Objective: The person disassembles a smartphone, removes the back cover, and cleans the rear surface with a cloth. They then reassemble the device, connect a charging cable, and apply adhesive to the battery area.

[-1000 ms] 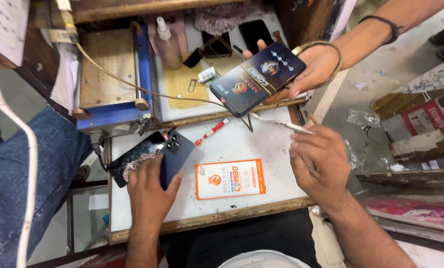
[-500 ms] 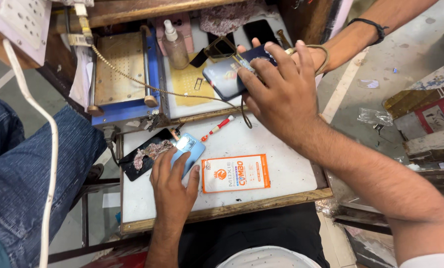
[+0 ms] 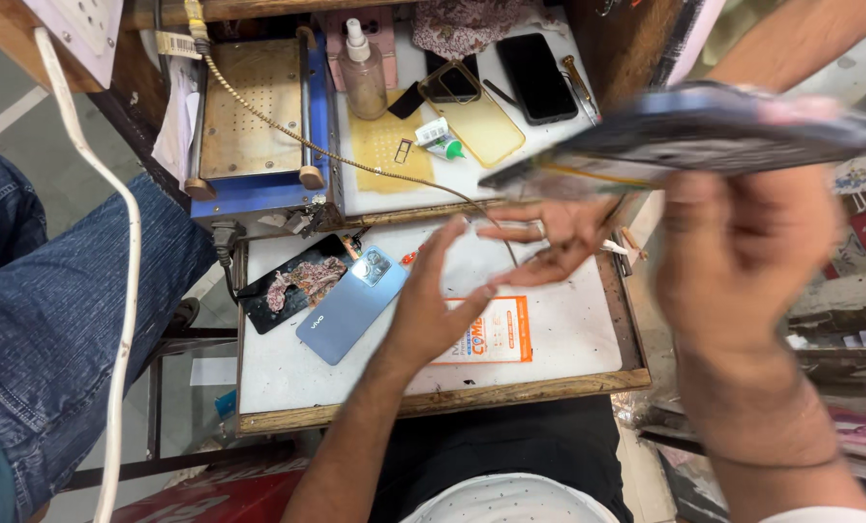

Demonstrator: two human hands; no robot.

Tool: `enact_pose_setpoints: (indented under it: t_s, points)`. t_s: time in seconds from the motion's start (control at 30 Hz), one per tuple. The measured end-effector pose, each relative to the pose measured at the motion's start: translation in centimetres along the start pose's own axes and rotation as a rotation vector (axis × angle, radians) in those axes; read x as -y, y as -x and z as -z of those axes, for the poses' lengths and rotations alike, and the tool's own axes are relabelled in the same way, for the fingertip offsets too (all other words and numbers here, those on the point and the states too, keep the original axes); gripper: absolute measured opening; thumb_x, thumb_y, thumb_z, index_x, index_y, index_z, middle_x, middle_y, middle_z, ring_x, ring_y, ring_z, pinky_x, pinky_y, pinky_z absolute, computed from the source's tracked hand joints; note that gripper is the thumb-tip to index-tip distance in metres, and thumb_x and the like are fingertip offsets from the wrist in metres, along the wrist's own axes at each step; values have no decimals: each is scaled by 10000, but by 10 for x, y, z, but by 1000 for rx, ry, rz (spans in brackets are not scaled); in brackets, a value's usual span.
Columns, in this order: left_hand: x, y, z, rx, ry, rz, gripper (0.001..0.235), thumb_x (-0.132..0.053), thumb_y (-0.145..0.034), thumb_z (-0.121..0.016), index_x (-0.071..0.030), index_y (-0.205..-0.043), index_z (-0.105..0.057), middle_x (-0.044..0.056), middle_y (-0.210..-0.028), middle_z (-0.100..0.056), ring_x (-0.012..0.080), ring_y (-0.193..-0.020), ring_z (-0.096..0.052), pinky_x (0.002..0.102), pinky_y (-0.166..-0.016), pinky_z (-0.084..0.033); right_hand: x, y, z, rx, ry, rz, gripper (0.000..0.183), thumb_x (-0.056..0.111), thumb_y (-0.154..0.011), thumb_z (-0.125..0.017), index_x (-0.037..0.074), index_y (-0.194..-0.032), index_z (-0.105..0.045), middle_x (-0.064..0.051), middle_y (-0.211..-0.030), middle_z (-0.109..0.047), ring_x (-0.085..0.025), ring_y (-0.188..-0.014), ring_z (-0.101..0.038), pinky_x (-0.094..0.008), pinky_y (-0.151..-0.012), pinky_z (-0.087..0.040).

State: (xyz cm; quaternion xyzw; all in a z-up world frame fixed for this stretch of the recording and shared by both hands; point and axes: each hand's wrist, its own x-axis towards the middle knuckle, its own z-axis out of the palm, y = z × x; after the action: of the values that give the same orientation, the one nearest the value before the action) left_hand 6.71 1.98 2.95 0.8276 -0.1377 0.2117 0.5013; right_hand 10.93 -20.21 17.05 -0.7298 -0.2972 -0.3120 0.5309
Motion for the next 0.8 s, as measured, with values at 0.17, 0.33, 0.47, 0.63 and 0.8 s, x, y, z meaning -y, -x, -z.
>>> enact_pose_setpoints:
  t_s: [0.17, 0.33, 0.47, 0.63, 0.8]
  points:
    - [-19, 18, 14, 425, 263, 188, 131, -133, -992, -643, -35, -1032, -719, 139, -964, -739, 269, -902, -733, 383, -832, -571, -14, 19, 13, -108, -963, -338, 277, 180, -1005, -706, 90, -1247, -605, -77, -1005, -697, -183, -878, -686, -363, -825, -580]
    - [-23, 57, 37, 399, 215, 223, 162, -152, -950, -652, -50, -1062, -710, 118, -979, -735, 267, -915, -727, 372, -817, -571, -37, 66, -1, -145, -1660, -792, 292, 316, -1127, -603, 100, -1319, -557, -45, -955, -611, -140, -789, -588, -296, -721, -493]
    - [-32, 64, 18, 416, 198, 114, 384, -300, -945, -689, -33, -1221, -673, 183, -1263, -641, 363, -1244, -561, 474, -1053, -439, -55, 93, -33, -8, -1935, -967, 378, 379, -1082, -586, 130, -1365, -587, -87, -1069, -609, -166, -764, -556, -319, -657, -455]
    - [-38, 78, -16, 531, -2, -106, 483, -492, -859, -752, -78, -1105, -718, 224, -1407, -553, 454, -1427, -352, 578, -1155, -236, -54, 106, -36, -61, -2015, -1074, 491, 434, -1000, -656, 24, -1248, -551, -99, -1072, -565, -174, -803, -523, -317, -640, -440]
    - [-42, 92, 14, 1083, 70, 173, 400, -477, -946, -703, -79, -915, -709, 95, -1107, -695, 258, -1232, -641, 543, -1329, -151, -47, 93, -16, -19, -1949, -968, 399, 408, -1057, -612, 112, -1319, -556, -129, -1264, -544, -170, -831, -513, -303, -657, -435]
